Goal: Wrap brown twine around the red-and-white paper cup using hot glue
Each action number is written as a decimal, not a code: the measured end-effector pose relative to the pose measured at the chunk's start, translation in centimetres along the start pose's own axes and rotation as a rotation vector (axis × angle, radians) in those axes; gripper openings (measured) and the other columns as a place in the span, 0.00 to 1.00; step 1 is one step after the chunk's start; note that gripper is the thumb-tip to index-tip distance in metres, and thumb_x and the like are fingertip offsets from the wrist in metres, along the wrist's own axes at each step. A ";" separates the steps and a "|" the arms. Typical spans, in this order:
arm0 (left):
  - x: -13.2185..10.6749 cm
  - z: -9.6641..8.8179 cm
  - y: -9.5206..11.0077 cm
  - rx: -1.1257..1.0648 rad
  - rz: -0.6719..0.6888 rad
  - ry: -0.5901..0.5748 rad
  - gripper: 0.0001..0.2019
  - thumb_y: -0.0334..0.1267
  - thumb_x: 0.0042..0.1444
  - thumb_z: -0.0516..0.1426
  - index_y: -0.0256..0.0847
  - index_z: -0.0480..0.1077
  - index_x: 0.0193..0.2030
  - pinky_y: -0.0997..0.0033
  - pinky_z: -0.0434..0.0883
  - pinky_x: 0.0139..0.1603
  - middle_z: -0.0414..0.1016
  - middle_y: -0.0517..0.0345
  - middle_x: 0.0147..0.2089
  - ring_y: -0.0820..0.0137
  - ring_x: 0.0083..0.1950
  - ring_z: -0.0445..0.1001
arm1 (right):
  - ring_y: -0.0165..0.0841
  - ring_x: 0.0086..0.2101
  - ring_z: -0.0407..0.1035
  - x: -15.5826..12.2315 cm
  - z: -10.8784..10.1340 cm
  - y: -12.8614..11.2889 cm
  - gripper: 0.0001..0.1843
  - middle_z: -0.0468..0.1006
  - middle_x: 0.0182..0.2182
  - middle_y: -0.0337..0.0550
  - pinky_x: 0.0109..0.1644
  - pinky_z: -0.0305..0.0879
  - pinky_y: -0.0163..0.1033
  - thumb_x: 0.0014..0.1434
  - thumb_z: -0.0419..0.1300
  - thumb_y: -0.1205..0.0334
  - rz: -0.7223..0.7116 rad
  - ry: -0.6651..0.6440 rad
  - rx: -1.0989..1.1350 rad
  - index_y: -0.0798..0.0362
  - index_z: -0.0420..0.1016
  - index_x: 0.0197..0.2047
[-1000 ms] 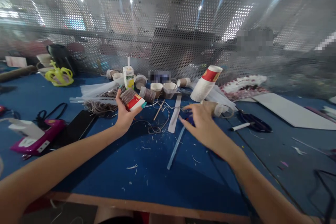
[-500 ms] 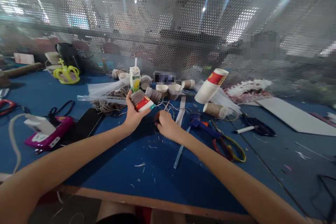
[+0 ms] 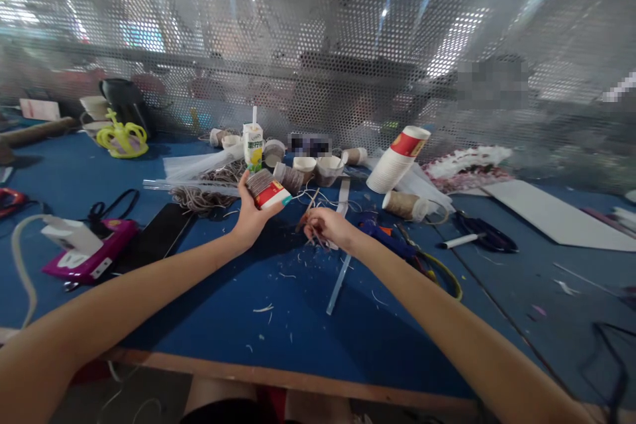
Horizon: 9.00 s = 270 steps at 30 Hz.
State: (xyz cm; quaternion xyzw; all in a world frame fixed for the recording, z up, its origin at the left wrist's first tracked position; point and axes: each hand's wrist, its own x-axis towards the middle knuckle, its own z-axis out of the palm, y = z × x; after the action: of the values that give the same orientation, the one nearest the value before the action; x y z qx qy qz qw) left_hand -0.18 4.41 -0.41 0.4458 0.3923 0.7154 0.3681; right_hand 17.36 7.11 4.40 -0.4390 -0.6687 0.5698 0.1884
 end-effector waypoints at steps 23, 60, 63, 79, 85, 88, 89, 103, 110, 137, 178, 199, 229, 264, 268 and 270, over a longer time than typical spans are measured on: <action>-0.6 0.2 0.8 0.012 -0.132 -0.078 0.37 0.39 0.34 0.70 0.45 0.54 0.49 0.50 0.72 0.54 0.68 0.53 0.47 0.53 0.54 0.72 | 0.28 0.23 0.67 -4.8 -3.8 0.6 0.13 0.77 0.32 0.46 0.25 0.62 0.36 0.59 0.57 0.64 -0.192 0.023 0.245 0.56 0.71 0.47; -2.5 -0.3 1.9 0.269 0.070 -0.635 0.42 0.38 0.41 0.69 0.50 0.50 0.59 0.47 0.69 0.59 0.53 0.46 0.64 0.52 0.61 0.64 | 0.26 0.22 0.61 -6.3 -2.4 -0.9 0.11 0.72 0.25 0.40 0.23 0.55 0.33 0.59 0.58 0.58 -0.345 0.101 0.500 0.52 0.70 0.26; -2.7 -0.4 2.0 0.277 0.147 -0.689 0.39 0.38 0.42 0.68 0.49 0.52 0.58 0.46 0.66 0.62 0.58 0.48 0.60 0.53 0.61 0.65 | 0.28 0.24 0.64 -6.6 -2.5 -1.1 0.11 0.74 0.28 0.41 0.28 0.61 0.35 0.58 0.57 0.57 -0.341 0.086 0.486 0.52 0.70 0.26; -2.4 -0.6 1.8 0.256 0.014 -0.751 0.38 0.49 0.47 0.64 0.46 0.51 0.61 0.46 0.63 0.60 0.61 0.47 0.57 0.53 0.57 0.67 | 0.40 0.53 0.61 -4.8 -4.4 0.5 0.10 0.74 0.42 0.43 0.58 0.54 0.48 0.59 0.58 0.57 -0.571 0.408 -0.009 0.47 0.76 0.28; -1.8 -0.2 2.3 0.265 0.108 -0.658 0.32 0.59 0.55 0.55 0.44 0.57 0.61 0.47 0.62 0.62 0.61 0.45 0.60 0.52 0.62 0.63 | 0.44 0.51 0.61 -4.5 -4.8 0.6 0.12 0.73 0.41 0.45 0.54 0.55 0.51 0.60 0.57 0.56 -0.537 0.489 -0.232 0.48 0.78 0.29; -0.5 0.3 3.1 0.257 0.148 -0.603 0.28 0.63 0.57 0.49 0.45 0.67 0.55 0.45 0.58 0.66 0.66 0.47 0.59 0.52 0.62 0.63 | 0.43 0.48 0.62 -4.4 -4.8 0.7 0.12 0.72 0.37 0.45 0.53 0.55 0.51 0.61 0.56 0.56 -0.546 0.486 -0.258 0.48 0.77 0.29; 0.0 0.4 3.4 0.240 0.116 -0.605 0.29 0.63 0.58 0.46 0.45 0.68 0.54 0.45 0.57 0.66 0.68 0.48 0.58 0.52 0.63 0.63 | 0.42 0.47 0.63 -4.3 -4.7 0.7 0.13 0.72 0.37 0.45 0.53 0.55 0.50 0.61 0.56 0.55 -0.559 0.477 -0.244 0.48 0.77 0.29; 1.9 0.6 9.4 0.631 0.140 -0.951 0.40 0.42 0.46 0.67 0.52 0.57 0.65 0.44 0.62 0.63 0.73 0.51 0.58 0.49 0.62 0.67 | 0.46 0.53 0.60 -5.3 -3.2 -0.5 0.13 0.69 0.43 0.46 0.60 0.47 0.58 0.63 0.56 0.55 -0.645 0.506 -0.399 0.46 0.79 0.32; 2.0 0.4 9.7 0.602 0.318 -0.836 0.23 0.46 0.61 0.54 0.44 0.61 0.62 0.48 0.60 0.65 0.67 0.47 0.62 0.55 0.64 0.64 | 0.45 0.52 0.61 -5.7 -3.2 -0.8 0.15 0.70 0.41 0.45 0.59 0.48 0.59 0.64 0.54 0.51 -0.691 0.450 -0.352 0.47 0.78 0.32; 3.4 5.8 8.6 0.278 -0.192 -0.869 0.21 0.30 0.54 0.57 0.37 0.60 0.54 0.73 0.66 0.35 0.66 0.67 0.29 0.77 0.30 0.68 | 0.50 0.50 0.60 -5.1 -4.4 1.0 0.26 0.69 0.43 0.56 0.57 0.53 0.61 0.62 0.45 0.37 -0.666 0.901 -0.593 0.52 0.66 0.41; -0.5 -4.1 2.7 0.264 0.014 -0.748 0.44 0.54 0.45 0.65 0.48 0.48 0.64 0.42 0.61 0.63 0.58 0.43 0.65 0.52 0.65 0.61 | 0.22 0.15 0.57 -5.1 -2.9 0.3 0.22 0.67 0.14 0.34 0.18 0.48 0.31 0.61 0.56 0.48 -0.442 0.050 0.258 0.53 0.67 0.21; -3.7 -0.1 2.3 0.294 0.119 -0.684 0.47 0.57 0.35 0.70 0.47 0.51 0.58 0.43 0.62 0.62 0.61 0.45 0.58 0.53 0.59 0.66 | 0.20 0.10 0.58 -4.6 -1.0 1.6 0.24 0.69 0.13 0.33 0.11 0.45 0.28 0.61 0.55 0.46 -0.296 -0.327 0.157 0.54 0.67 0.20; -3.9 -1.3 1.4 0.573 0.762 -0.701 0.35 0.55 0.55 0.56 0.49 0.44 0.62 0.46 0.72 0.54 0.61 0.43 0.57 0.56 0.58 0.66 | 0.19 0.07 0.52 -4.7 -0.4 1.8 0.25 0.66 0.08 0.31 0.11 0.42 0.28 0.63 0.55 0.53 -0.214 -0.211 0.129 0.53 0.65 0.16; -3.9 -1.2 1.6 0.640 0.830 -0.665 0.31 0.55 0.59 0.53 0.48 0.49 0.65 0.58 0.74 0.51 0.67 0.47 0.54 0.61 0.54 0.70 | 0.19 0.08 0.54 -4.8 -0.2 1.9 0.22 0.67 0.10 0.32 0.13 0.45 0.28 0.64 0.52 0.61 -0.171 -0.151 0.050 0.54 0.66 0.18; -4.0 -1.1 1.7 0.665 0.812 -0.687 0.31 0.57 0.59 0.51 0.50 0.50 0.65 0.58 0.74 0.51 0.69 0.47 0.54 0.61 0.53 0.71 | 0.20 0.09 0.54 -4.9 -0.1 1.9 0.23 0.66 0.11 0.33 0.14 0.46 0.29 0.63 0.53 0.59 -0.205 -0.117 -0.024 0.54 0.65 0.17; -4.0 -1.1 1.8 0.670 0.834 -0.677 0.31 0.57 0.59 0.51 0.49 0.49 0.65 0.58 0.75 0.50 0.69 0.47 0.53 0.61 0.53 0.72 | 0.20 0.10 0.55 -5.0 -0.1 1.9 0.23 0.65 0.10 0.33 0.14 0.47 0.29 0.63 0.53 0.57 -0.251 -0.089 -0.065 0.54 0.64 0.16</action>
State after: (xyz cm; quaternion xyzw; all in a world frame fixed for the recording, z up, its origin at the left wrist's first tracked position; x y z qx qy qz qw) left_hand -0.22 -0.06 -0.56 0.8540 0.2500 0.4563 0.0027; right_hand 20.86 3.08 3.91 -0.3322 -0.7442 0.5385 0.2141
